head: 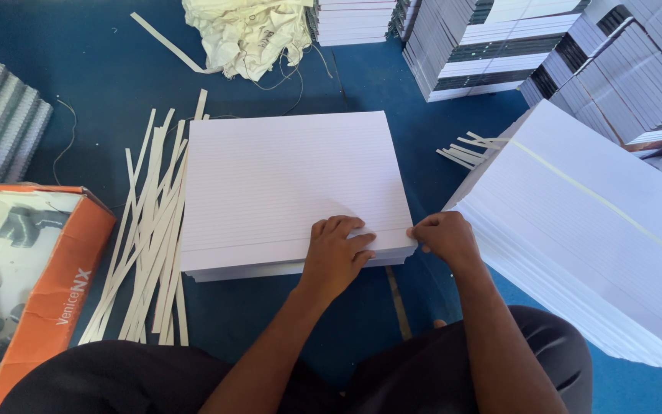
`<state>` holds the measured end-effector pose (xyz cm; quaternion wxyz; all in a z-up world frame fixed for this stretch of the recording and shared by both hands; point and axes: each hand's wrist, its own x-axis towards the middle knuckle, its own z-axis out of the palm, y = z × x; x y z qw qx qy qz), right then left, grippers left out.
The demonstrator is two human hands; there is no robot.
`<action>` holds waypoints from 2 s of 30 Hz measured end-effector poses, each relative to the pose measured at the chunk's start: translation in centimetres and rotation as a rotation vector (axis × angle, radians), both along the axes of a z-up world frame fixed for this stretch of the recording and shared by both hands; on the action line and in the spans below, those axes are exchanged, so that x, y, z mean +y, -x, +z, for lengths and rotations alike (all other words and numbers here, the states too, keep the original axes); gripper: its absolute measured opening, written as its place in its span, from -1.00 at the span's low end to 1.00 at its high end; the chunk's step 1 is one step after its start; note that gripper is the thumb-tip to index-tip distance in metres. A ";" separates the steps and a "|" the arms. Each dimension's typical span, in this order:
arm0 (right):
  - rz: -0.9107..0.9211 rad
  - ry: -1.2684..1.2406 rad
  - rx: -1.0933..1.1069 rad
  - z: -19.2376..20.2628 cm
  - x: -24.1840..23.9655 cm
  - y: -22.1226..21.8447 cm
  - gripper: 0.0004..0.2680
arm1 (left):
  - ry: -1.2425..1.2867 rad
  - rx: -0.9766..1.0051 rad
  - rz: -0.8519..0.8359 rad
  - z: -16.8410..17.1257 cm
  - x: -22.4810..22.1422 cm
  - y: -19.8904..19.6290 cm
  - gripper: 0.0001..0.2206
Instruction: The person folds a stack of lined paper sheets in half, aligns the edges, and places a rubber band around the bundle to secure it. The person then repeats the folding and aligning process on another stack of paper.
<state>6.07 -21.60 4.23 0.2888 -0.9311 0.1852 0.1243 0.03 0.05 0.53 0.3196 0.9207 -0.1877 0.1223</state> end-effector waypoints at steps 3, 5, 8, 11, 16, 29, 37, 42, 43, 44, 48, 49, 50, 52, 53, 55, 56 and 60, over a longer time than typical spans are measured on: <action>0.036 -0.040 -0.035 -0.4 -0.4 0.1 -0.83 | -0.005 -0.020 0.003 -0.2 -0.1 0.0 -0.74; 0.012 -0.036 0.009 -0.7 -0.5 0.0 -0.80 | -0.009 -0.029 0.003 -0.4 -0.1 0.0 -0.74; 0.019 -0.036 0.019 -0.8 -0.5 -0.1 -0.79 | -0.032 -0.060 0.005 -0.6 -0.2 0.0 -0.75; 0.031 -0.055 -0.021 -0.6 -0.5 0.0 -0.80 | -0.032 -0.069 0.002 -0.6 -0.2 -0.1 -0.75; 0.057 -0.192 -0.105 0.6 -0.4 0.2 -0.80 | -0.027 -0.089 0.000 0.1 -0.5 -0.1 -0.66; -0.085 -0.508 -0.099 3.4 1.2 0.5 -0.54 | -0.145 0.187 0.067 4.4 -2.9 -3.0 -0.42; -0.031 -0.532 -0.162 2.4 0.7 0.3 -0.44 | 0.137 0.228 0.092 4.5 -5.5 -4.3 -0.59; -0.049 -0.508 -0.113 2.3 0.9 0.2 -0.44 | 0.265 0.397 0.156 3.5 -5.4 -4.7 -0.75; -0.047 -0.517 -0.097 2.4 0.9 0.2 -0.46 | 0.277 0.411 0.176 3.3 -5.2 -4.7 -0.75; -0.043 -0.526 -0.080 2.5 1.0 0.2 -0.47 | 0.288 0.425 0.197 3.2 -5.0 -4.6 -0.74; -0.069 -0.489 0.037 3.2 1.8 0.7 -0.45 | 0.424 0.480 0.249 3.1 -4.8 -4.2 -0.75; -0.073 -0.484 0.072 3.4 2.2 0.8 -0.44 | 0.437 0.474 0.260 3.1 -4.8 -3.8 -0.73; -0.078 -0.478 0.106 3.5 2.7 1.0 -0.42 | 0.451 0.467 0.271 3.1 -4.9 -3.5 -0.72; -0.047 -0.481 0.141 3.7 3.1 1.4 -0.37 | 0.442 0.397 0.254 3.0 -5.2 -2.9 -0.73; -0.010 -0.489 0.142 3.8 3.2 1.5 -0.34 | 0.438 0.363 0.245 3.0 -5.4 -2.7 -0.73; 0.028 -0.485 0.139 3.9 3.3 1.7 -0.32 | 0.506 0.425 0.255 2.9 -5.6 -2.4 -0.72; 0.031 -0.475 0.133 3.9 3.3 1.7 -0.33 | 0.538 0.455 0.261 2.8 -5.6 -2.3 -0.69; -0.029 -0.497 0.133 3.0 2.8 1.7 -0.38 | 0.672 0.520 0.231 1.7 -5.1 -2.9 -0.70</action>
